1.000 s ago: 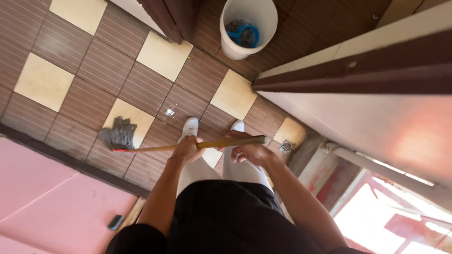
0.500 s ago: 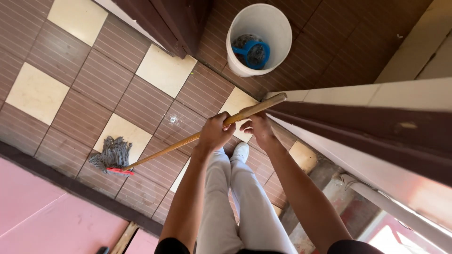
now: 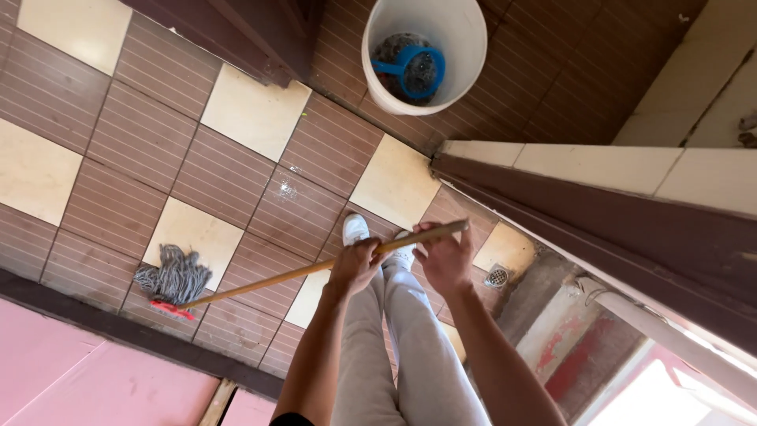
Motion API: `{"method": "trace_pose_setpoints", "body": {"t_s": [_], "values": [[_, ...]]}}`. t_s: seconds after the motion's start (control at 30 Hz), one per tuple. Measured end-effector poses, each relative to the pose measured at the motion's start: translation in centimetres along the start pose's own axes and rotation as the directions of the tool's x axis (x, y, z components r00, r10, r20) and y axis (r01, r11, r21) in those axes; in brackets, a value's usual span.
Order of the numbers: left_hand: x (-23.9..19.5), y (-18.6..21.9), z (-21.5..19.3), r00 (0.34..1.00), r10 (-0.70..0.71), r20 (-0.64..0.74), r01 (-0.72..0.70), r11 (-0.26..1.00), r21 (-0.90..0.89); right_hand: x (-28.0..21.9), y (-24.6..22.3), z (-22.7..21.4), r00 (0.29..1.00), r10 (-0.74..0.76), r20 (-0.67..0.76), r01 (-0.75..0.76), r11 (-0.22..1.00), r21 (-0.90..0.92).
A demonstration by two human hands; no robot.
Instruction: Mopping the tiled floor in a kitchen area using a mop and water bucket.
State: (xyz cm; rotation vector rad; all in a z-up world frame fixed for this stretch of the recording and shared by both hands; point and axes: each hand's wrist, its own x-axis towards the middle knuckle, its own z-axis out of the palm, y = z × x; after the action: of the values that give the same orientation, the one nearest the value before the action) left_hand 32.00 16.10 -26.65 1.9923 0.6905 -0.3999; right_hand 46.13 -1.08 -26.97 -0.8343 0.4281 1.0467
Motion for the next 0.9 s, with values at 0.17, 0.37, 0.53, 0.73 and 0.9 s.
{"method": "trace_pose_setpoints", "body": {"t_s": [0.17, 0.37, 0.53, 0.73, 0.9], "values": [[0.9, -3.2, 3.6, 0.999, -0.046, -0.013, 0.047, 0.996, 0.079, -0.4, 0.5, -1.6, 0.941, 0.14, -0.309, -0.126, 0.99, 0.067], [4.4, -5.3, 7.4, 0.976, -0.021, -0.215, 0.005, 0.997, -0.074, 7.4, 2.7, -11.1, 0.827, -0.007, -0.562, -0.246, 0.895, -0.372], [8.0, -4.3, 7.4, 0.958, -0.199, -0.206, 0.068, 0.856, -0.512, 11.4, 2.0, -8.9, 0.826, -0.204, -0.526, -0.388, 0.47, -0.792], [12.5, -5.1, 7.8, 0.903, -0.288, -0.318, 0.004, 0.747, -0.665, 23.9, -1.2, -5.5, 0.831, -0.18, -0.526, -0.326, 0.609, -0.723], [21.5, -7.3, 7.3, 0.869, -0.313, -0.383, -0.114, 0.627, -0.771, 34.1, -2.0, -4.7, 0.856, -0.11, -0.505, -0.191, 0.84, -0.507]]}}
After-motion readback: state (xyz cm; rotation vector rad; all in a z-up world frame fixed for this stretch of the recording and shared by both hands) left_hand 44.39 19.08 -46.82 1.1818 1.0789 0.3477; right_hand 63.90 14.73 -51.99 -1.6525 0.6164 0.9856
